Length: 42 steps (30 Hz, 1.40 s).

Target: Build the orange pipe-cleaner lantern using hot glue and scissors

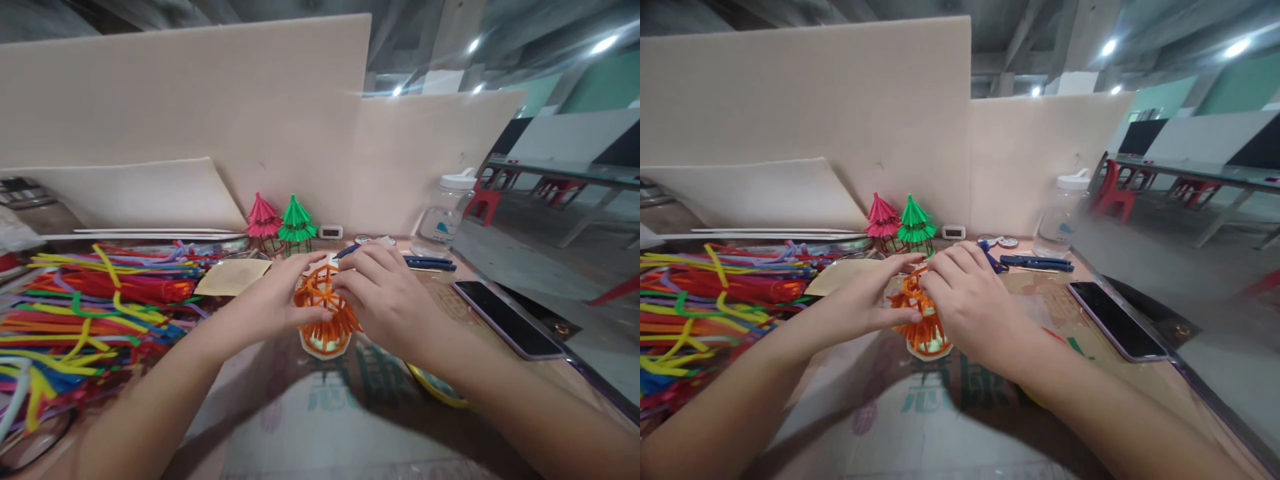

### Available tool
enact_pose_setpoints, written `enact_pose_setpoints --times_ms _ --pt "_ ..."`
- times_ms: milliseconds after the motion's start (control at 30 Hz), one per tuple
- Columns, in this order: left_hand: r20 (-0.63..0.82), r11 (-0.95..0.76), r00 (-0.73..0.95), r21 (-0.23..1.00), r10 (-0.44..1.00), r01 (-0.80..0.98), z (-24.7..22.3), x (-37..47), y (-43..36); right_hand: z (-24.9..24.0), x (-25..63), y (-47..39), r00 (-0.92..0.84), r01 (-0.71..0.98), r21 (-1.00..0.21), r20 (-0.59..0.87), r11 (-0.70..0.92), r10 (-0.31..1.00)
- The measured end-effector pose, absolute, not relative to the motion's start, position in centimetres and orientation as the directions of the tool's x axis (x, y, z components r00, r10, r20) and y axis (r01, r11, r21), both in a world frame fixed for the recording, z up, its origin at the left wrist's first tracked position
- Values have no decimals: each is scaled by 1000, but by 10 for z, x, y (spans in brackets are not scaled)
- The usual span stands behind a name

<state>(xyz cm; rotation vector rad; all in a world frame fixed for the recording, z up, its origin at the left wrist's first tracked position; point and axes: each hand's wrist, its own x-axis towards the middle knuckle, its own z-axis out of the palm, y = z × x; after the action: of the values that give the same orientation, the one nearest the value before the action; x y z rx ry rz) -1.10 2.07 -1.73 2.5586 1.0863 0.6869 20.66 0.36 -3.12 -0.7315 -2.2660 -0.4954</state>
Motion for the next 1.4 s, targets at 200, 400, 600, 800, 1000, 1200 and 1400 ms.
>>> enact_pose_setpoints --times_ms 200,400,600,800,1000,1200,1400 --pt "322 -693 625 471 711 545 -29 -11 24 -29 207 2 -631 630 203 696 749 342" --pt "355 -733 647 421 675 534 -27 -9 24 -28 207 0 -645 634 220 679 741 350" --pt "345 -724 646 451 681 523 -28 -8 24 -30 205 1 -639 649 229 682 725 356" --pt "346 -724 645 446 681 526 -28 -7 23 -30 203 0 -641 657 232 672 717 370" --pt "344 -729 650 430 678 533 -26 -7 22 -26 203 0 -632 650 215 686 729 362" --pt "320 -718 649 410 691 563 -24 -9 23 -22 222 -11 -448 588 -162 750 793 486" --pt "304 -717 653 381 693 584 -26 -11 26 -61 228 -4 -310 515 -490 659 703 686"
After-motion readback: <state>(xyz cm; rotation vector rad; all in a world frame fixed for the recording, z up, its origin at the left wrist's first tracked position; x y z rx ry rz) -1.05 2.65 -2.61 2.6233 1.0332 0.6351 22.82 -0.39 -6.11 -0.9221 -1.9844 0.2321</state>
